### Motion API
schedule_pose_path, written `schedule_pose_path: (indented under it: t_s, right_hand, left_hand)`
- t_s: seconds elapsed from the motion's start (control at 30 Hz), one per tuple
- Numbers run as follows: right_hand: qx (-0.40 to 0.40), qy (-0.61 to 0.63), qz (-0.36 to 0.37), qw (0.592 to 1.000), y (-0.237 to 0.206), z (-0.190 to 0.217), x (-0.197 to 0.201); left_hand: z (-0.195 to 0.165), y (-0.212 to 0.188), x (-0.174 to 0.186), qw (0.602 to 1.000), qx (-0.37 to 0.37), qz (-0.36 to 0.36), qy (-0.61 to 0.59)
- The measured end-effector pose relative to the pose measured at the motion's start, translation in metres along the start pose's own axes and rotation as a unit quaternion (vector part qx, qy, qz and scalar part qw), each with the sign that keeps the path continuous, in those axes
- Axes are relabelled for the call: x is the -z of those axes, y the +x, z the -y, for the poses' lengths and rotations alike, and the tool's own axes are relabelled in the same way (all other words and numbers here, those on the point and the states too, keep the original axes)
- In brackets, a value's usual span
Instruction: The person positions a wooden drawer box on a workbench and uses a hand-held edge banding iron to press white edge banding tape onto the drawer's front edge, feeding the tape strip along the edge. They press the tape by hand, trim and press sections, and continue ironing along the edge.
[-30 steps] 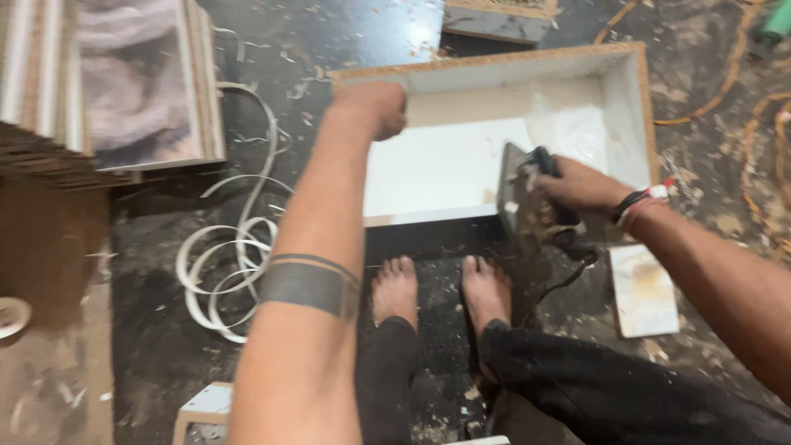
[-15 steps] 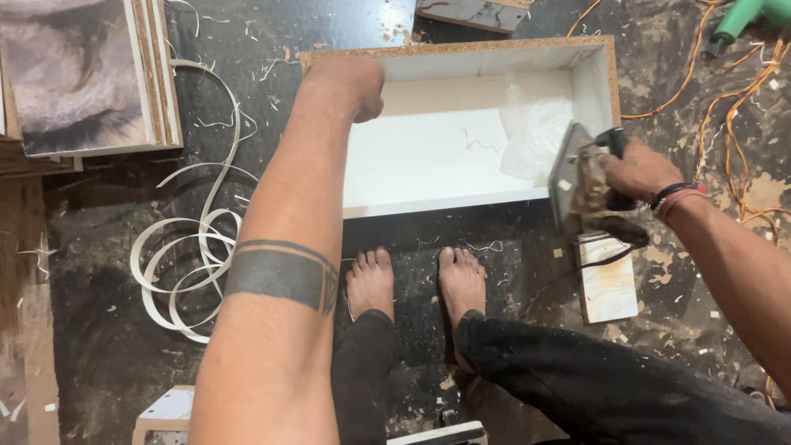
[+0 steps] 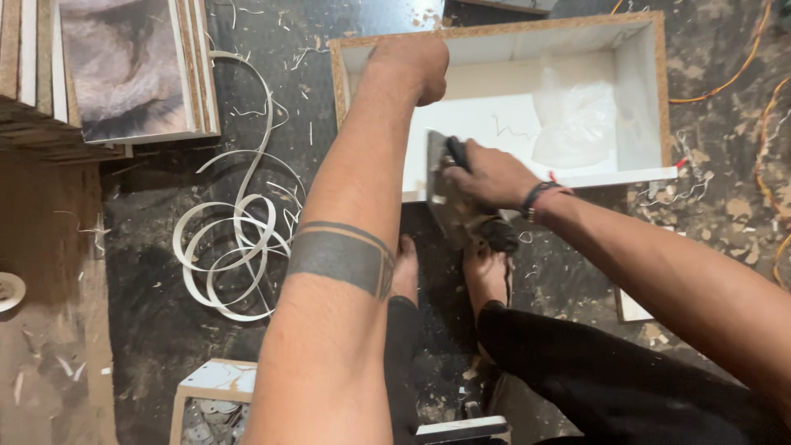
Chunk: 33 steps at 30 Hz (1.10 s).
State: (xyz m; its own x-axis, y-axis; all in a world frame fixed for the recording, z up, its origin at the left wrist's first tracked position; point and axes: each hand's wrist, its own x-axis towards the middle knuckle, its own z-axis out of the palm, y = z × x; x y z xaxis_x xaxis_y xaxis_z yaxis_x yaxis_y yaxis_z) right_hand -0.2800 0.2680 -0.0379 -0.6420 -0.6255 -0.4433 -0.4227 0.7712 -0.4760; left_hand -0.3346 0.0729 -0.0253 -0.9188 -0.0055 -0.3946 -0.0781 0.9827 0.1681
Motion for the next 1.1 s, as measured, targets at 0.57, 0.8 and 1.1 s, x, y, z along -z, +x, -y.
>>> schedule_pose_path:
  t_s: [0.57,0.8,1.1]
  right_hand:
    - [-0.167,0.094,0.039,0.981,-0.022,-0.119,0.061]
    - [-0.248,0.049,-0.073,0.965,-0.054,-0.192,0.091]
    - [-0.240,-0.109,-0.041,0.964,-0.040,-0.160,0.064]
  left_hand:
    - [0.026,-0.012,-0.006,0.999,0.035,0.026,0.022]
    - [0.036,-0.016,0.001,0.999,0.039,0.011,0.020]
    - [0.031,-0.010,0.005,0.999,0.046,-0.010,-0.017]
